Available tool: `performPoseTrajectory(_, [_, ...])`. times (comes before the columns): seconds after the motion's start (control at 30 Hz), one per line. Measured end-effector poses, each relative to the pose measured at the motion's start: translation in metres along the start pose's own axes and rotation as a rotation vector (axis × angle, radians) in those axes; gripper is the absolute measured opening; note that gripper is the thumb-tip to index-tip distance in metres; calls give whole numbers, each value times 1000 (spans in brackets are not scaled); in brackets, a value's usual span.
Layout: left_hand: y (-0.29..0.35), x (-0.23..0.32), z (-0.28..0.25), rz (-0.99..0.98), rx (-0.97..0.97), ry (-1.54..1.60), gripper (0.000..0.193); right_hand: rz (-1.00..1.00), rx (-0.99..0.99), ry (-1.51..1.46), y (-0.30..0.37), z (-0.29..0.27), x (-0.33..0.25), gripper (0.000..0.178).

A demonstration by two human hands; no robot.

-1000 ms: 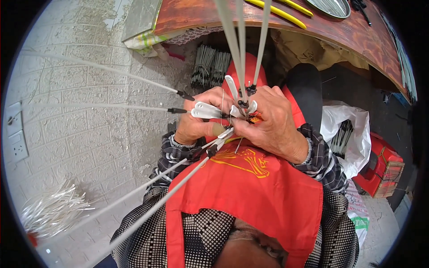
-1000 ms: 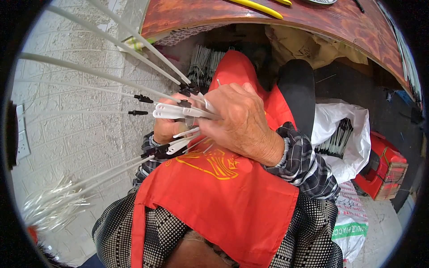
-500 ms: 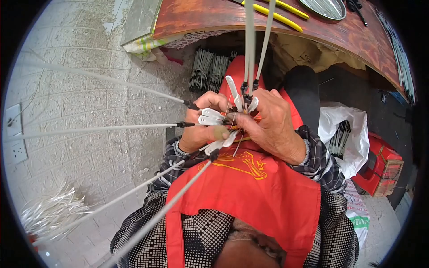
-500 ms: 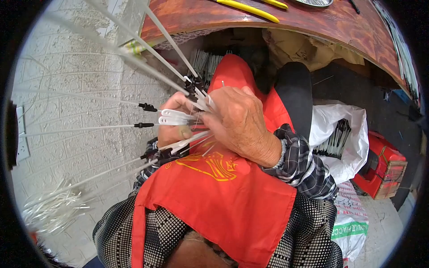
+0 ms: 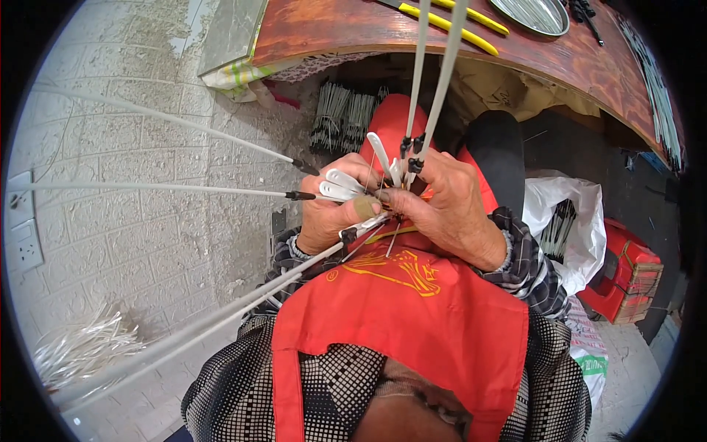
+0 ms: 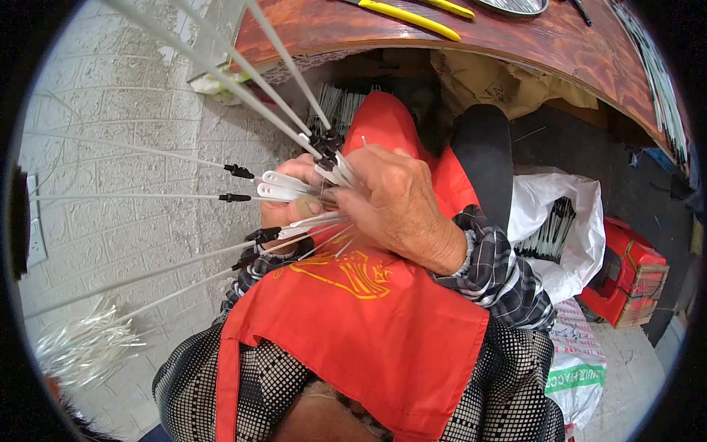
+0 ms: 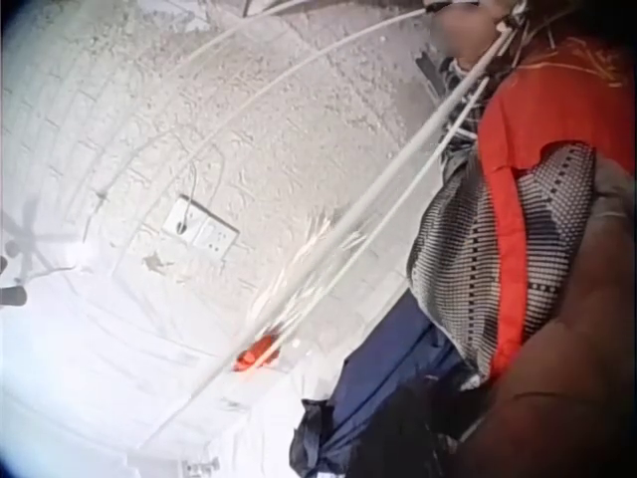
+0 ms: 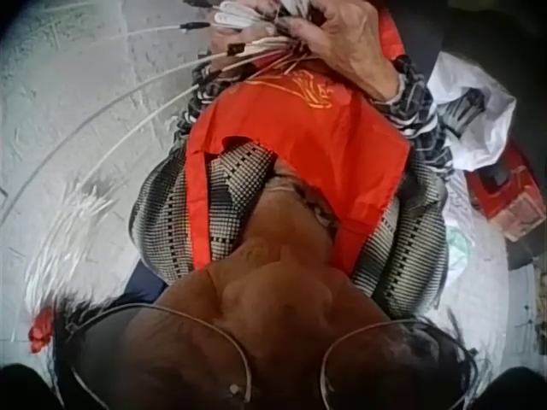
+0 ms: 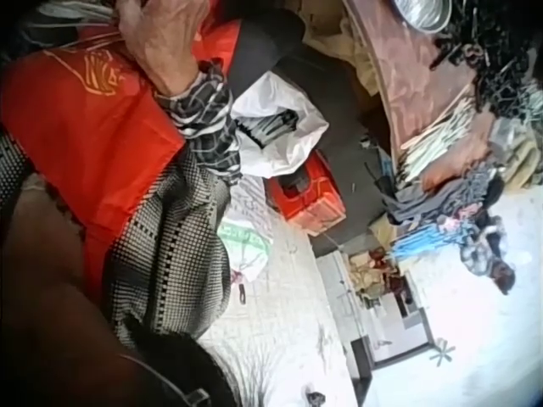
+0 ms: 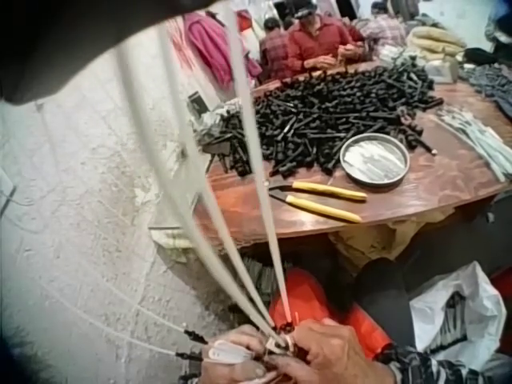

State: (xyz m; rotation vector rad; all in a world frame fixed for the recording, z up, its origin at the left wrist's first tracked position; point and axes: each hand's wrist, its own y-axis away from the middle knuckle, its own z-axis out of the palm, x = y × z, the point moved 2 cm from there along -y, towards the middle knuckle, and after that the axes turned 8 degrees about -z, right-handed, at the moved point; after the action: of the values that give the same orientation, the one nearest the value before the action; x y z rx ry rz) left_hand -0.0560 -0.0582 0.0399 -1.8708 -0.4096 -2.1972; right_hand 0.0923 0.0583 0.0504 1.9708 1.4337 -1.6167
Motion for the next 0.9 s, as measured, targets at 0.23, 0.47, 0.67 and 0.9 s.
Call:
performPoseTrajectory(0.23, [-3,12,5,-109,15,-116,27,12,16,-53,-1,-1,1,26])
performPoseTrajectory(0.47, [-3,8,4,-172,67,61,24,147,-157,-282,-10,-15,4,24])
performPoseTrajectory(0.67, [-10,0,-3,-90,95,59,20,24,-393,-412,-32,-28,25,23])
performPoseTrajectory(0.9, [-20,-3,-5,-124,42,158,21,18,-446,-533,-38,-31,36,31])
